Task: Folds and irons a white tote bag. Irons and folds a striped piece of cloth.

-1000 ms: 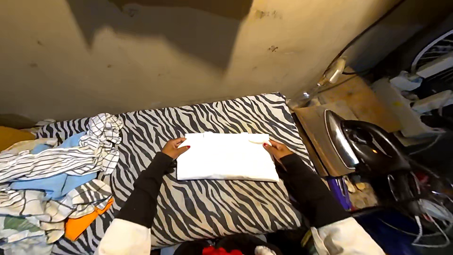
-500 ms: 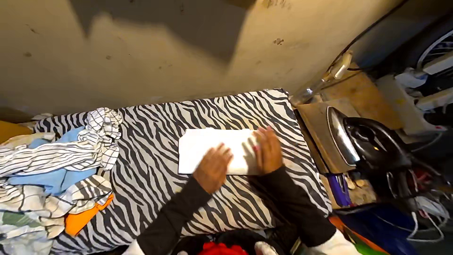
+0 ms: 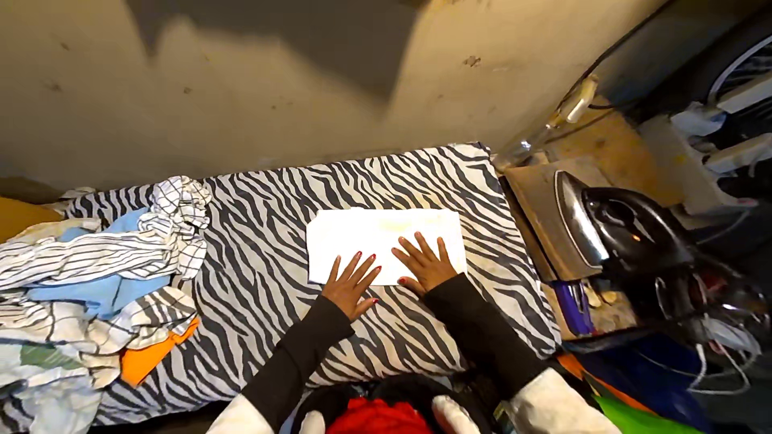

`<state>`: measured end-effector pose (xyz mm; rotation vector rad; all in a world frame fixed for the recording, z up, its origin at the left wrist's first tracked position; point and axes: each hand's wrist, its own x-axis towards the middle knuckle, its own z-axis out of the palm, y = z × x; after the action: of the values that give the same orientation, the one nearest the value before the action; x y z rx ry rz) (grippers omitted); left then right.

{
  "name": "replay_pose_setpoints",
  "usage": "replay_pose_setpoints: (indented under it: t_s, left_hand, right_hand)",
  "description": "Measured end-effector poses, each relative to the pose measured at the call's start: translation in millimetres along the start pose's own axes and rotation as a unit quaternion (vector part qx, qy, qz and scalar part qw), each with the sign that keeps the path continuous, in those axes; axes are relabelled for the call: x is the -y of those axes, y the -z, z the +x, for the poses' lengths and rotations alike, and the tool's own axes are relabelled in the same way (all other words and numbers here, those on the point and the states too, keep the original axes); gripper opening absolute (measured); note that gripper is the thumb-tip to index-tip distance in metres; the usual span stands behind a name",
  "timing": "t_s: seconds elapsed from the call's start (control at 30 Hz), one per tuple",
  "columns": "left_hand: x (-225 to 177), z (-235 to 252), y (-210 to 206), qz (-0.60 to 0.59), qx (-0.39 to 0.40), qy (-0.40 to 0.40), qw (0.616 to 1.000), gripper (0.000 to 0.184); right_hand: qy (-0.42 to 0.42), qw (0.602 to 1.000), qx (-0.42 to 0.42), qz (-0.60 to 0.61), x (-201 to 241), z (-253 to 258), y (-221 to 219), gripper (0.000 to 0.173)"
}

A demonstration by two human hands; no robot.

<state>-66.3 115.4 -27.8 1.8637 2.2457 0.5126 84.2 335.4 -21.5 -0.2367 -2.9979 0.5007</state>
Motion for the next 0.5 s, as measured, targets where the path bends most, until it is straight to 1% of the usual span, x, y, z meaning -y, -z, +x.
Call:
replay_pose_setpoints:
  t_s: [0.03, 0.07, 0.13, 0.2, 0.27, 0.33, 0.37, 0.4, 0.43, 0.5]
  left_hand:
    - [-2, 2, 7, -0.01, 0.012, 0.009, 1.0, 0.061]
    - [-3, 7, 16, -0.02, 0.016, 0.021, 0.999, 0.061]
    - [-1, 14, 33, -0.01, -0.021, 0.039, 0.999, 0.06]
    - [13, 21, 41, 0.023, -0.061, 0.08, 0.995, 0.059]
    - [41, 20, 33, 0.045, -0.048, 0.13, 0.989, 0.061]
    - [62, 17, 25, 0.029, -0.031, 0.146, 0.988, 0.063]
    - [66, 15, 26, 0.004, -0.05, 0.145, 0.988, 0.062]
    - [67, 9, 27, -0.025, -0.094, 0.147, 0.984, 0.061]
    - [65, 0, 27, -0.049, -0.145, 0.155, 0.976, 0.061]
    - [61, -32, 30, -0.082, -0.233, 0.179, 0.952, 0.058]
  right_hand:
    - [-0.005, 1.0, -0.001, 0.01, -3, 1, 1, 0.064]
    - [-0.012, 1.0, -0.024, 0.014, -10, 3, 7, 0.063]
    - [-0.059, 0.992, -0.108, -0.014, -32, -3, 33, 0.064]
    - [-0.134, 0.966, -0.205, -0.085, -71, -21, 80, 0.061]
    - [-0.266, 0.921, -0.241, -0.154, -111, -51, 129, 0.067]
    - [-0.426, 0.863, -0.218, -0.163, -135, -74, 168, 0.071]
    - [-0.487, 0.838, -0.189, -0.156, -144, -79, 182, 0.069]
    - [-0.521, 0.826, -0.154, -0.149, -150, -84, 193, 0.064]
    - [-0.535, 0.824, -0.124, -0.141, -153, -87, 201, 0.06]
    - [-0.528, 0.835, -0.09, -0.121, -161, -97, 208, 0.059]
